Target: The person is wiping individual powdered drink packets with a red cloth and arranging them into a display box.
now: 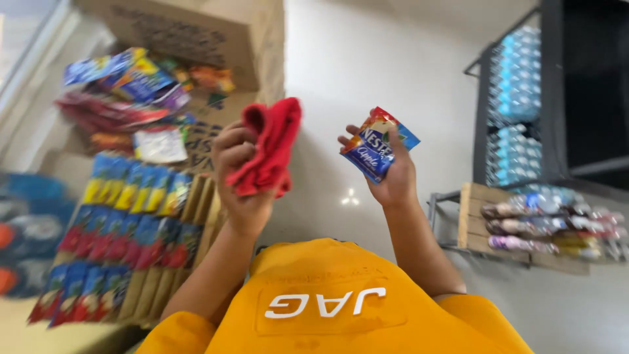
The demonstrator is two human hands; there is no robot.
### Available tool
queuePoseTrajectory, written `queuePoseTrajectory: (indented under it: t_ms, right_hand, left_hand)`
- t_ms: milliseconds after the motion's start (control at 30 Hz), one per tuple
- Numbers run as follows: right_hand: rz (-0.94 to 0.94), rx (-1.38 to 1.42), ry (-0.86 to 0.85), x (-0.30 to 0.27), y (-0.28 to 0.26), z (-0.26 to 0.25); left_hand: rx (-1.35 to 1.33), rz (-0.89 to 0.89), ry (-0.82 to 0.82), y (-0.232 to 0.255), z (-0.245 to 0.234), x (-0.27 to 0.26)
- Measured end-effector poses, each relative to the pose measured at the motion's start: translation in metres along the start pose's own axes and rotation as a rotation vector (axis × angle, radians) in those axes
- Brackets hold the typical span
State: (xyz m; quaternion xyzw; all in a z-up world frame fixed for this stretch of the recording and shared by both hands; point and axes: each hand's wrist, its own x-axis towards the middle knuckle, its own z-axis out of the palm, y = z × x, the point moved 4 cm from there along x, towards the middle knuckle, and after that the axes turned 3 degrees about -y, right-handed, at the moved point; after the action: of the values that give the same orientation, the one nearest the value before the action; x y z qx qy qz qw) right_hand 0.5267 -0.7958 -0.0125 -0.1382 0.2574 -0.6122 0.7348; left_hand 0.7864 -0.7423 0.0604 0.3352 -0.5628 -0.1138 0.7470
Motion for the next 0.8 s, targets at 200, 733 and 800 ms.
queuePoseTrajectory:
  t_ms: [200, 733, 800]
  right_hand:
    - [-0.276, 0.018, 0.089, -0.045, -0.082, -0.067]
    - [-0.766, -0.064, 0.504, -0.16, -0.196, -0.222]
    - [-0.864, -0.079, 0.601, -0.171, -0.223, -0.227]
  left_hand:
    - [-0.197, 0.291, -0.696, 0.017, 0.222, -0.085]
    - [-0.725, -0.684, -1.03, -0.029, 0.502, -0.223]
    - [-0.948, -1.139, -0.967, -0.048, 0.54, -0.226]
